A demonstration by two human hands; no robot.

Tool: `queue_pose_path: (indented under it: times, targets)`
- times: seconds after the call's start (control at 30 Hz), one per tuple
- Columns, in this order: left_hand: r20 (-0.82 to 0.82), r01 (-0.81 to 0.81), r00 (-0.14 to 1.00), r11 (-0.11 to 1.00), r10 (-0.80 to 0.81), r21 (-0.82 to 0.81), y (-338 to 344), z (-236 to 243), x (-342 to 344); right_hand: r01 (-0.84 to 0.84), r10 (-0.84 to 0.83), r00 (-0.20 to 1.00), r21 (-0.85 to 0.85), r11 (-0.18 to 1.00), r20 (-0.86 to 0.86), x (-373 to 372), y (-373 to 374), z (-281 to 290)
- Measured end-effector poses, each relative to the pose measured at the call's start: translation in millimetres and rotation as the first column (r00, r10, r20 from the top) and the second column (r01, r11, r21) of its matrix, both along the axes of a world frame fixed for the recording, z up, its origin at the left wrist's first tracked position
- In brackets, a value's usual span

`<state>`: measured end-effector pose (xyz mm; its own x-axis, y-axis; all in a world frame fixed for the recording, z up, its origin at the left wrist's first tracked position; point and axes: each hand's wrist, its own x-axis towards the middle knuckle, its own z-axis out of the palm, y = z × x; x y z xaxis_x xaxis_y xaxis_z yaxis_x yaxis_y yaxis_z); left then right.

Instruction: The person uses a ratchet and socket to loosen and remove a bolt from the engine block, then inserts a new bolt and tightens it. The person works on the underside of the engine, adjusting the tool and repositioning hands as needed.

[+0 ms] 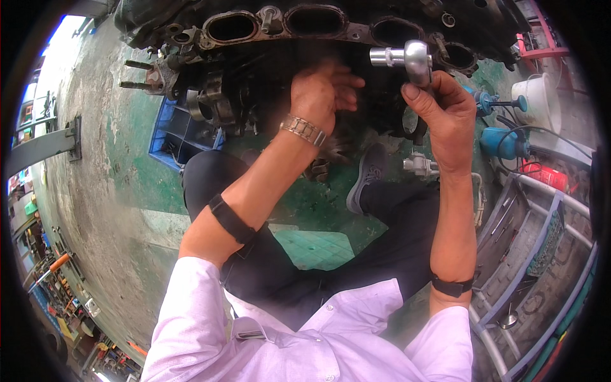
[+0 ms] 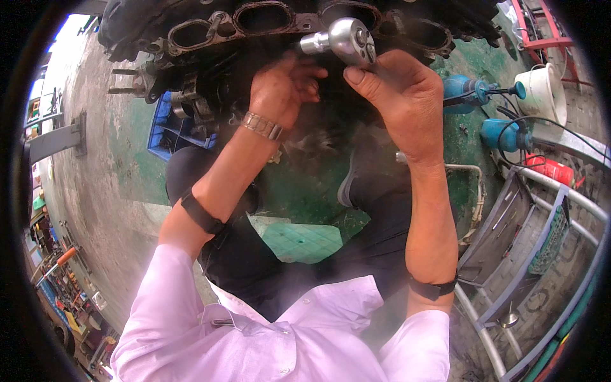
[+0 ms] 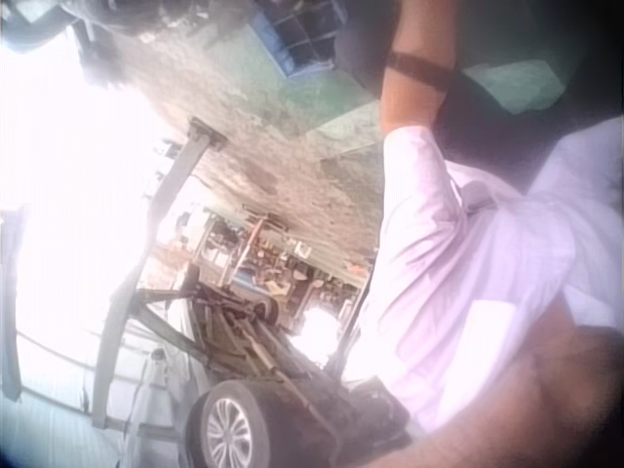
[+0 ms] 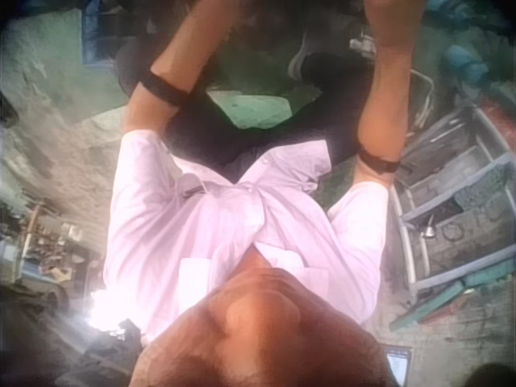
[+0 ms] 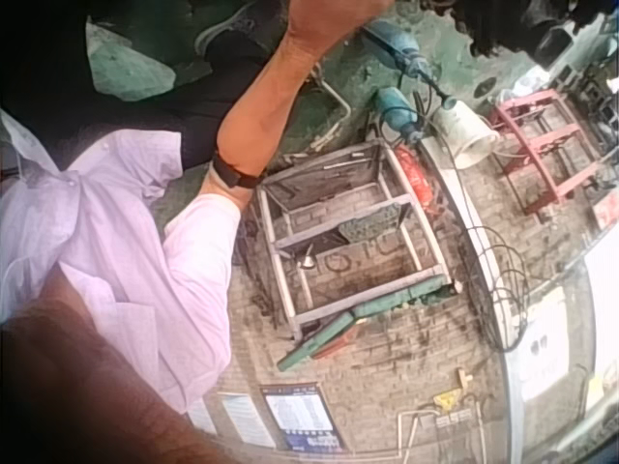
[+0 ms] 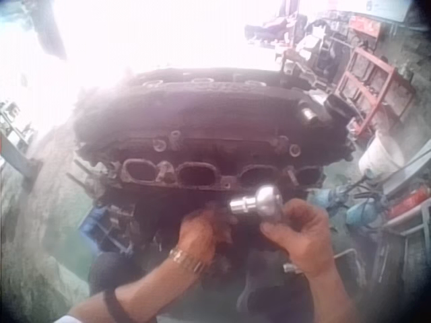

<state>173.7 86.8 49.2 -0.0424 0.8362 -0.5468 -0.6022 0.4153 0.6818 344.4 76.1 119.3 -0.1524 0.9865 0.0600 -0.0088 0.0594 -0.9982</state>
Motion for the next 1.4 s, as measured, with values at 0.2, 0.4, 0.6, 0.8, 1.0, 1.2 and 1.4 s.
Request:
queue_pose_path:
  times: [0.2,0.4,0.6,0.8,1.0,1.2,1.4]
  targets:
    - [-0.180,-0.039,0.983,0.998,0.030,-0.045,-1,11,0,-0.003,0.003,1.000,0.001,1.000,0.006,-2,1,-1]
    - [-0.216,-0.043,0.976,0.999,0.038,-0.017,3,8,-5,-0.009,0.009,1.000,0.020,1.000,0.011,-2,1,-1]
    - [-0.061,-0.035,0.998,0.996,0.030,-0.080,1,5,-6,0.010,-0.010,1.000,0.017,1.000,0.008,-1,1,-1]
    - [-0.270,0.002,0.963,1.000,-0.005,-0.011,3,4,-1,0.001,-0.001,1.000,0.013,1.000,-0.006,-1,1,-1]
    - [-0.059,-0.005,0.998,0.998,0.002,-0.056,0,2,-2,0.007,-0.007,1.000,0.012,1.000,-0.018,1,1,0]
    - [-0.563,0.149,0.826,0.970,-0.016,0.190,5,-19,-5,0.007,-0.007,1.000,0.016,1.000,-0.011,1,1,0]
    - [-0.359,0.069,0.933,0.992,-0.029,0.101,1,-14,-1,0.005,-0.006,0.999,0.056,0.998,0.033,-1,0,-1]
